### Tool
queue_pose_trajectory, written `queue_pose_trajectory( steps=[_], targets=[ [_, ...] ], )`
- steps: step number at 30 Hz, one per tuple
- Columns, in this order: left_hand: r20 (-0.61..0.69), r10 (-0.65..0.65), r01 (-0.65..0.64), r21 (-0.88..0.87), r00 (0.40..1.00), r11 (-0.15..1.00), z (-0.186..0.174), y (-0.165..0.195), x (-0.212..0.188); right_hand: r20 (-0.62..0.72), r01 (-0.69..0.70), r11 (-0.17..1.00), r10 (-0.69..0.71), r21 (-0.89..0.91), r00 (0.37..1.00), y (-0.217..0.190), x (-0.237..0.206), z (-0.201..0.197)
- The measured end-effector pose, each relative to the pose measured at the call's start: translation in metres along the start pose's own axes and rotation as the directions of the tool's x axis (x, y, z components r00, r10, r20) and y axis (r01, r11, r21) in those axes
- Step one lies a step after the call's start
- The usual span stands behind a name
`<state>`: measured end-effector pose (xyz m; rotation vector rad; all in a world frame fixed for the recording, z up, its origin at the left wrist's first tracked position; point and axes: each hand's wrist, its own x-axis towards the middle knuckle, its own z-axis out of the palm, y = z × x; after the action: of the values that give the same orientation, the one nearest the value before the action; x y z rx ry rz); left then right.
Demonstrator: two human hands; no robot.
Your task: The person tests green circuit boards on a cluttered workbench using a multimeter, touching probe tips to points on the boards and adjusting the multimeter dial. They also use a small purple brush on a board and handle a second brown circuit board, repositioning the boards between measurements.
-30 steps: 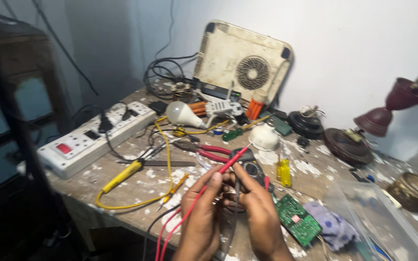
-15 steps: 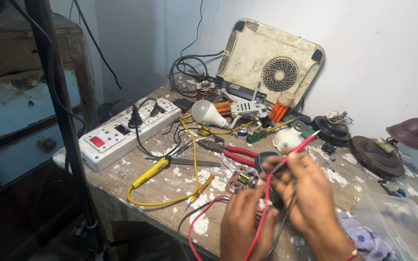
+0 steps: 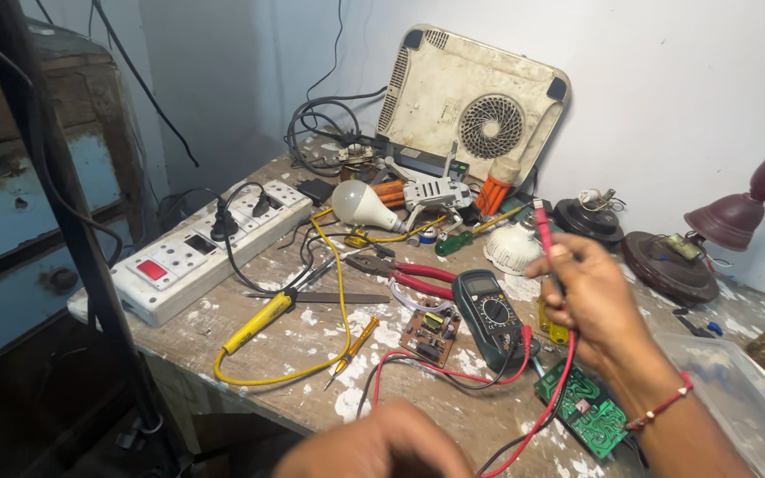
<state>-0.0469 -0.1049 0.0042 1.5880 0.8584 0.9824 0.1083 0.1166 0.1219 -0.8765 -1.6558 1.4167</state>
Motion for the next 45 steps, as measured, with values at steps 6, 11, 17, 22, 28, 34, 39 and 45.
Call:
queue_pose_trajectory(
  steps=[6,11,17,22,28,34,39,45],
  targets=[
    [-0.726,-0.163,-0.273,-0.443,0.668,0.854,-0.014,0.017,-0.017,0.093,-0.045,0.987,0.060,-0.154,0.994,0.008,-0.028,0.030],
    [-0.815,-0.282,-0.287,-0.467,0.506,0.836,-0.014,0.011,0.007,0.226,-0.015,0.980,0.060,-0.199,0.972,0.033,-0.055,0.078],
    [-0.865,-0.255,-0.440,-0.449,0.432,0.778,-0.014,-0.015,0.016,0.397,0.423,0.869,-0.305,-0.256,0.866,0.050,-0.080,0.111],
    [-0.876,-0.309,-0.580,-0.477,0.370,0.660,-0.020,-0.021,0.013,0.373,0.380,0.908,-0.296,-0.174,0.879,0.047,-0.092,0.117],
    [-0.909,-0.319,-0.620,-0.416,0.268,0.666,-0.021,-0.018,0.007,0.405,0.072,0.968,0.033,-0.241,0.914,0.043,-0.104,0.104],
    [-0.887,-0.229,-0.519,-0.425,0.400,0.741,-0.010,-0.012,0.015,0.398,0.328,0.883,-0.182,-0.337,0.899,0.031,-0.106,0.094],
    [-0.873,-0.228,-0.489,-0.439,0.431,0.754,-0.005,-0.011,0.019,0.410,0.365,0.858,-0.206,-0.360,0.888,0.030,-0.107,0.083],
    [-0.894,-0.270,-0.592,-0.441,0.358,0.675,-0.007,-0.017,0.025,0.420,-0.048,0.973,0.142,-0.227,0.896,0.046,-0.112,0.069]
  ],
)
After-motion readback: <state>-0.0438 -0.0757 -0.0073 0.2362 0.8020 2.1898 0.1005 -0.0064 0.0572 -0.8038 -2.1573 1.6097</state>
